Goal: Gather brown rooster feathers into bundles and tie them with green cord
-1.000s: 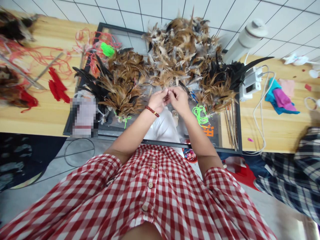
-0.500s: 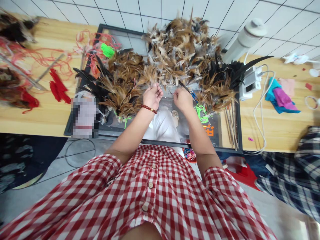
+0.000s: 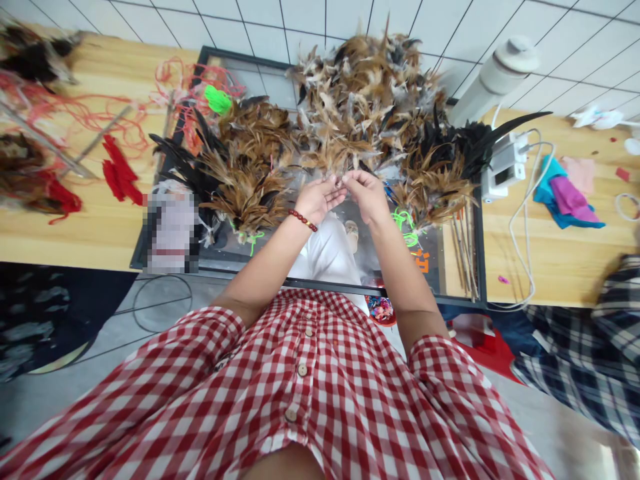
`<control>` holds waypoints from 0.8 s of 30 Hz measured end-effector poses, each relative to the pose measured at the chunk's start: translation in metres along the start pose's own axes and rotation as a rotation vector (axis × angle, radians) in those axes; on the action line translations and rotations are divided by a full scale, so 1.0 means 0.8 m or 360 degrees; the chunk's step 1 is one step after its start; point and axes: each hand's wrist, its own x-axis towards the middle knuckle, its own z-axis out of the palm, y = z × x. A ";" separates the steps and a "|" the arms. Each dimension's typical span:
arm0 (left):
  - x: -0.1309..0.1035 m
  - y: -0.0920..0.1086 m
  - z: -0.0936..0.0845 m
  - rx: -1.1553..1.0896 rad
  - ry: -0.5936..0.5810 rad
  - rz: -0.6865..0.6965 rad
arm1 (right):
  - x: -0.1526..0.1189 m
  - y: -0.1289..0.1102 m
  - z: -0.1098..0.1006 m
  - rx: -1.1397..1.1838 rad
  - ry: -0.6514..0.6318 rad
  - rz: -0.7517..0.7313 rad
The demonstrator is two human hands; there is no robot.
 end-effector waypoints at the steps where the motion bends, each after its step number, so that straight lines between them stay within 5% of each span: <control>1: -0.001 0.000 0.001 0.0009 -0.0014 -0.0007 | -0.001 0.002 0.002 -0.0032 0.0026 -0.0009; 10: -0.003 0.009 -0.003 0.0474 -0.0076 0.0109 | 0.014 0.024 -0.011 -0.0481 0.0117 -0.0367; 13: 0.003 0.010 -0.004 0.0365 0.0032 0.0206 | 0.027 0.023 -0.034 -0.0935 0.0219 -0.0452; 18: 0.009 0.013 -0.005 0.0081 0.0139 0.0248 | 0.057 0.020 -0.045 -0.1753 0.0379 -0.0262; 24: 0.010 0.018 -0.006 -0.0051 0.0225 0.0246 | 0.070 0.018 -0.027 -0.1343 0.0296 -0.0279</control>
